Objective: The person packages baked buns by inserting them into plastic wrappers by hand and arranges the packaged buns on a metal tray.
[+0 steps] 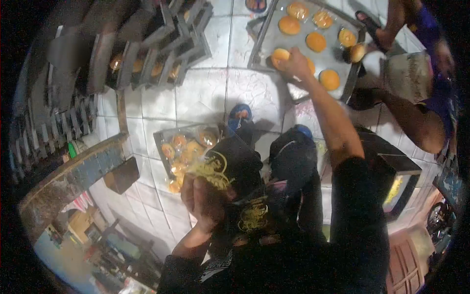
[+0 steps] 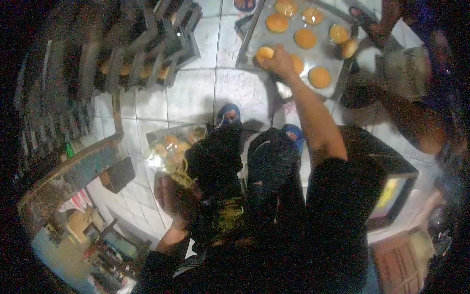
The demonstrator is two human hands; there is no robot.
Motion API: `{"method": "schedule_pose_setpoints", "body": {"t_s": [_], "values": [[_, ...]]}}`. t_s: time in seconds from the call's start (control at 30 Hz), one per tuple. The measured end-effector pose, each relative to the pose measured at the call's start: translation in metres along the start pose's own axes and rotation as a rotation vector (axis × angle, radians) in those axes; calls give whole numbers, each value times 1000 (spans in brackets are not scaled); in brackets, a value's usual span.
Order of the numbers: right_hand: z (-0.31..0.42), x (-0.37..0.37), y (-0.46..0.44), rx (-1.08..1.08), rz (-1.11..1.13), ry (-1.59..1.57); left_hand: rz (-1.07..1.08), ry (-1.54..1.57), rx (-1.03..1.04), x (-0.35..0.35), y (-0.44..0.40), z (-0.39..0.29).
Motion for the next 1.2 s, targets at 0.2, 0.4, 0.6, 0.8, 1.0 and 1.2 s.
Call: {"method": "schedule_pose_setpoints", "body": {"t_s": [0.2, 0.4, 0.6, 0.8, 1.0, 1.2], "values": [[109, -106, 176, -4, 203, -1221, 33, -177, 154, 13, -15, -7], [226, -155, 405, -625, -59, -385, 166, 1357, -409, 1, -18, -26], [247, -133, 459, -1147, -480, 102, 465, 1448, -403, -14, 24, -68], [284, -125, 502, -1084, -517, 197, 578, 1514, -357, -40, 68, -72], [280, -59, 494, -998, -305, 121, 324, 1482, -181, -45, 79, -44], [285, -75, 486, -1056, -325, 105, 435, 1521, -43, -39, 63, -47]]}}
Point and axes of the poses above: each hand's wrist, its own y-axis away from the middle knuckle, its own x-axis out of the palm, z = x × y, the point moved 5 cm from there along -y, towards the middle knuckle, and after that the axes turned 6 degrees about y, right-handed, at the moved point
